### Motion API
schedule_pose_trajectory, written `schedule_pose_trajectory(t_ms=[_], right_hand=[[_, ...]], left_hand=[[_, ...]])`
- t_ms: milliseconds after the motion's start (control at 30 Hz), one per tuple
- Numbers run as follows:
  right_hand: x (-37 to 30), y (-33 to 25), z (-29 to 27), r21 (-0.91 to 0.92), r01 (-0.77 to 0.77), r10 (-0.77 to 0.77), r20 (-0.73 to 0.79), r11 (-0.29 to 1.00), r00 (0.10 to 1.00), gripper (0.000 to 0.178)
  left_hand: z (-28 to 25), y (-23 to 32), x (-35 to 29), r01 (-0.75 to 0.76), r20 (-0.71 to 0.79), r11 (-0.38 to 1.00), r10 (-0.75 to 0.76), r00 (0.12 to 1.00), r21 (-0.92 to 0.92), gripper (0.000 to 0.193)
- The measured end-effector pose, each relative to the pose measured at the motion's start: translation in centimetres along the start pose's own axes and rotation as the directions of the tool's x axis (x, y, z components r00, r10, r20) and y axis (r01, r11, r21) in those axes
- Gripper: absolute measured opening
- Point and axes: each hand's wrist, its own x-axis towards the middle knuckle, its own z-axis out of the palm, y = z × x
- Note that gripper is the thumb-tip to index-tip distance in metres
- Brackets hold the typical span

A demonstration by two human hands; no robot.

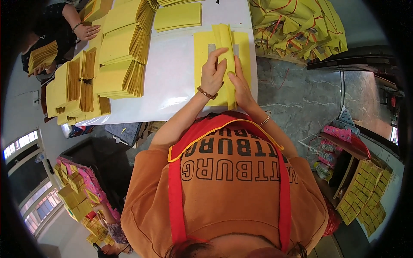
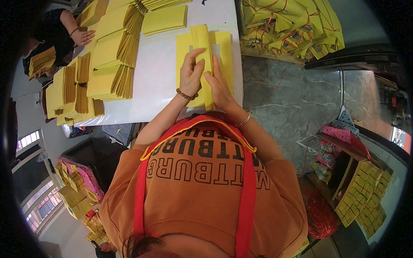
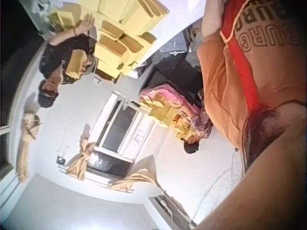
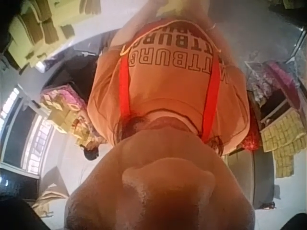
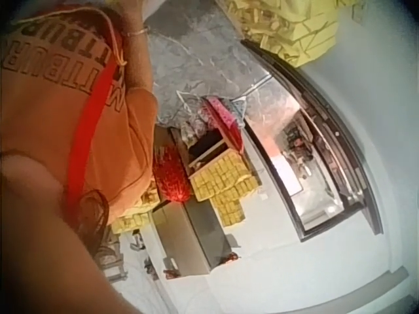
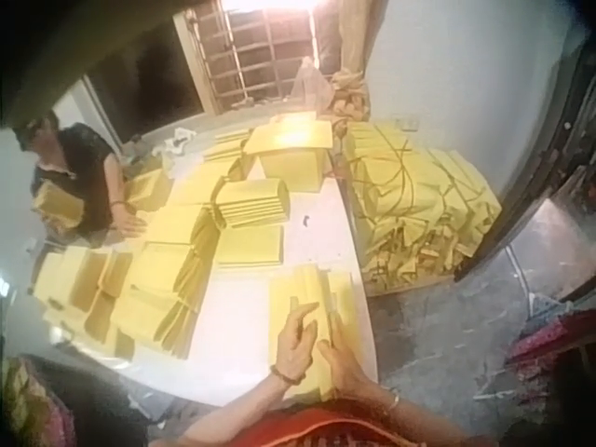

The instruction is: Folding and organizing stacks of yellow paper.

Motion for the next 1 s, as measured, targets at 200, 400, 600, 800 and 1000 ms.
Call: schedule_pose_trajectory(t_ms=[200, 400, 600, 800, 1000], right_hand=[[0.0, 0.2, 0.0, 0.204, 0.013, -0.013, -0.003, 0.979, 1.000, 0.067], [0.0, 0.9, 0.3, -0.168, 0.051, -0.053, -0.009, 0.984, 0.999, 0.065], [-0.3, 0.8, 0.4, -0.080, 0.109, -0.113, -0.045, 0.991, 0.993, 0.073], [-1.2, 1.2, -0.2, -0.100, 0.137, -0.155, -0.214, 0.986, 0.964, 0.071], [-1.8, 2.1, -1.3, -0.387, -0.051, -0.100, -0.360, 0.921, 0.928, 0.067]], left_hand=[[-0.3, -1.1, 0.0, 0.159, 0.109, 0.987, -0.156, 0.982, -0.016, 0.016], [-0.2, -0.5, 0.4, 0.087, 0.112, 0.983, -0.106, 0.988, 0.159, 0.015], [-0.6, -1.5, 0.4, 0.284, 0.128, 0.947, -0.266, 0.955, -0.151, 0.013], [-0.5, -1.1, 0.2, 0.144, 0.056, 0.987, -0.148, 0.987, 0.067, 0.013], [-0.8, 0.1, 0.4, 0.154, 0.132, 0.984, -0.165, 0.977, 0.090, 0.033]])
